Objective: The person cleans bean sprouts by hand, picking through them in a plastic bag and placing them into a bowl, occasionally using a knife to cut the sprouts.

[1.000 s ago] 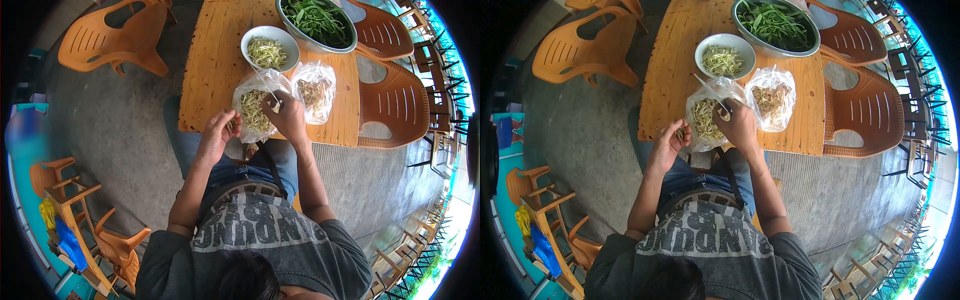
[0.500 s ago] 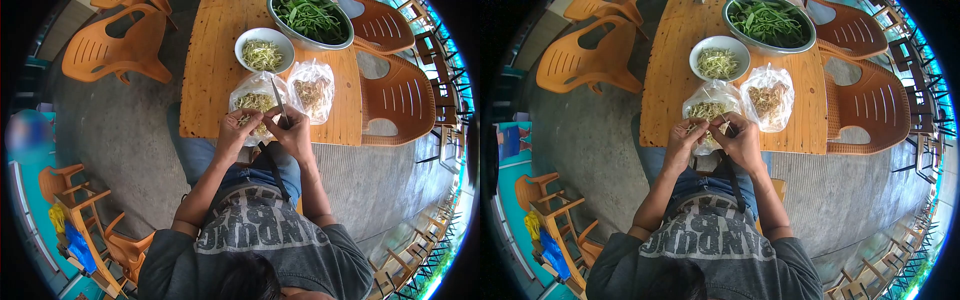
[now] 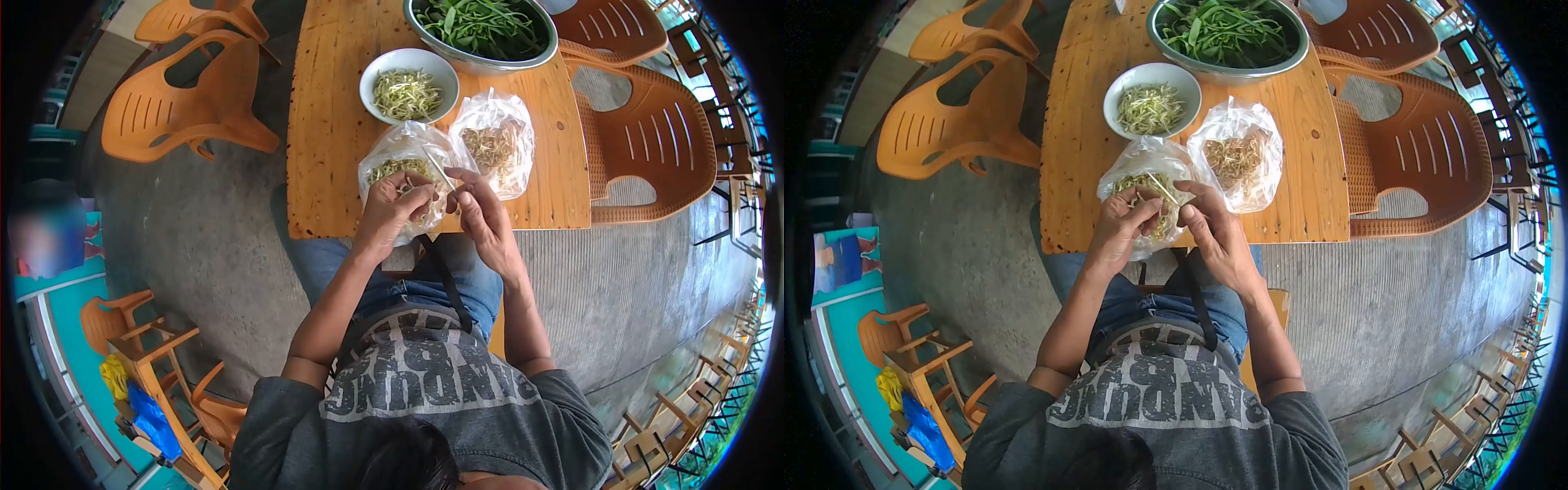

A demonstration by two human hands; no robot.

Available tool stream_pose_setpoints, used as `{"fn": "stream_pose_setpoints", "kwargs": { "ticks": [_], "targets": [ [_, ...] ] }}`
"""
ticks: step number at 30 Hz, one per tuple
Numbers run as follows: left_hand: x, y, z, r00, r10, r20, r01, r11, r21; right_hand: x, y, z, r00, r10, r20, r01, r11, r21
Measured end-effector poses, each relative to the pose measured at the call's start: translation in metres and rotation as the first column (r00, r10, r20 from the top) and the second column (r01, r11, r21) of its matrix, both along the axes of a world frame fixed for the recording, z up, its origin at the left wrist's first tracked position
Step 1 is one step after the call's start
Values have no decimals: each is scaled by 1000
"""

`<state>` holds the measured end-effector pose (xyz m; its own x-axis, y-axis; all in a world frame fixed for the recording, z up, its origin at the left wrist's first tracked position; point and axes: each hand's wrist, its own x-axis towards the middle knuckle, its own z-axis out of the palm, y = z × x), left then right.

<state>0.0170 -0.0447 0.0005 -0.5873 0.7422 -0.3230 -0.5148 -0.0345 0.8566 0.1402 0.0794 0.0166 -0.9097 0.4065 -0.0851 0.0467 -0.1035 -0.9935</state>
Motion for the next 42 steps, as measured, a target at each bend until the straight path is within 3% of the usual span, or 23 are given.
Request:
{"fn": "stream_pose_setpoints", "kwargs": {
  "ticks": [5,7,19,25,28,30,32,34,37,39,42],
  "targets": [
    [1,12,-1,994,-60,-87,56,997,-46,10,6,-5,1000,25,10,-26,998,61],
    [4,16,1,997,-55,-47,53,998,-38,10,9,-8,1000,5,3,-5,998,63],
    [12,38,-6,984,-117,-132,107,991,-75,14,15,-22,976,-213,42,187,922,340],
    [16,38,-10,986,-141,-90,138,990,-41,9,18,-32,971,-223,-84,239,921,307],
    [10,33,-4,991,-132,-31,130,990,-46,10,33,-24,945,-320,61,296,922,250],
    [-12,28,6,992,-123,-9,123,991,-47,11,54,-25,935,-332,126,250,868,429],
    [-35,28,28,990,54,129,-58,998,34,4,65,-24,898,-431,93,282,725,628],
    [-78,22,21,982,9,188,-42,984,172,0,76,-23,859,-457,230,172,681,712],
    [-124,27,24,966,-6,258,-66,960,271,-6,92,-53,876,-473,97,234,592,771],
    [-144,43,16,975,130,183,-164,968,188,-10,88,-52,882,-467,-62,339,540,770],
    [-160,69,1,966,250,62,-257,954,153,-10,83,-51,857,-512,-63,383,549,743]
  ]
}}
